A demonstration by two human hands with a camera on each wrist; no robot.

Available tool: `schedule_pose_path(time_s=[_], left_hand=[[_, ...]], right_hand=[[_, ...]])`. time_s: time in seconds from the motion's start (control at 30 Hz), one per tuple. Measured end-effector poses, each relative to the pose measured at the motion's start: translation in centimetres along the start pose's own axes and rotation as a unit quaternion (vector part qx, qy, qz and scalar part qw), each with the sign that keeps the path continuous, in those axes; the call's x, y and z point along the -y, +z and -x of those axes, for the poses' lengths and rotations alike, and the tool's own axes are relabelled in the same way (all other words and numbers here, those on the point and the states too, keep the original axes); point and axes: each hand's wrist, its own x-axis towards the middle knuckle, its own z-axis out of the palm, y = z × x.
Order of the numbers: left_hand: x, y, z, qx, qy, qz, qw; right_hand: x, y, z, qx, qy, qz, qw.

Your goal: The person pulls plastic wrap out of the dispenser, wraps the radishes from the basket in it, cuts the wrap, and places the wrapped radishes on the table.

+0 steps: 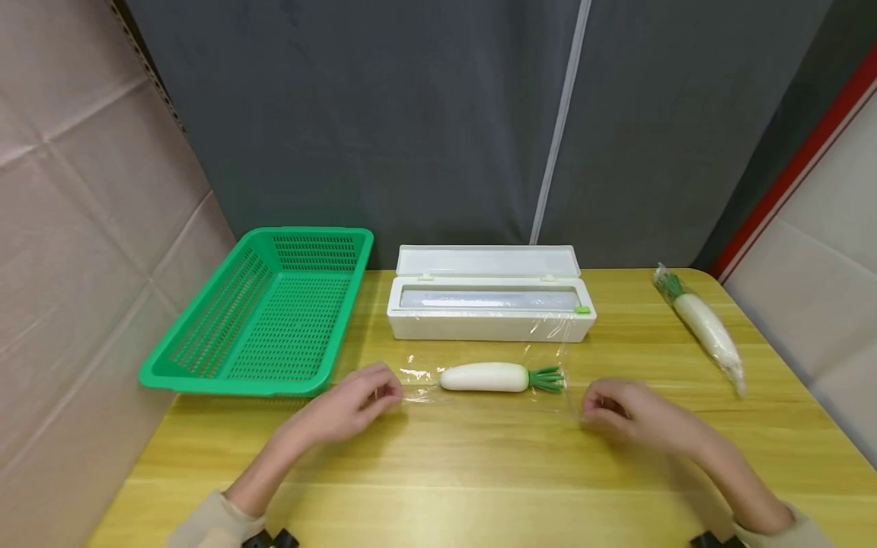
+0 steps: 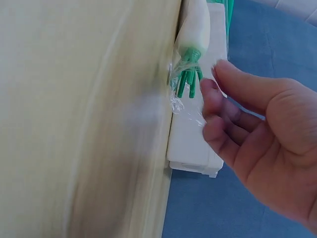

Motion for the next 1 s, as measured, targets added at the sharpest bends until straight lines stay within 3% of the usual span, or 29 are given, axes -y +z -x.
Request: schedule_pose_path(time_s=[0.27,0.5,0.77,1.0], left_hand=[[-0.2,0.1,-1.0,-0.075,0.004,0.010,0.9971],[-0.2,0.3,-2.0,-0.142,0.008,0.013,0.9897],[-0.3,0.3,-3.0,-0.176,-0.023,0.023,0.9838],[-0.3,0.4,-3.8,-0.191,-0.047,0.034,0.9799]], right_hand=[[0.5,-0.1,-0.8,-0.076,0.035,0.044,0.996],[0.5,0.0,-1.6,-0.147,0.021,0.060,0.987],[0.4,-0.2,-2.4,-0.166,0.061,0.055,0.983],[0.1,-0.1,-2.9,-0.187,0.108,0.011,0.976]])
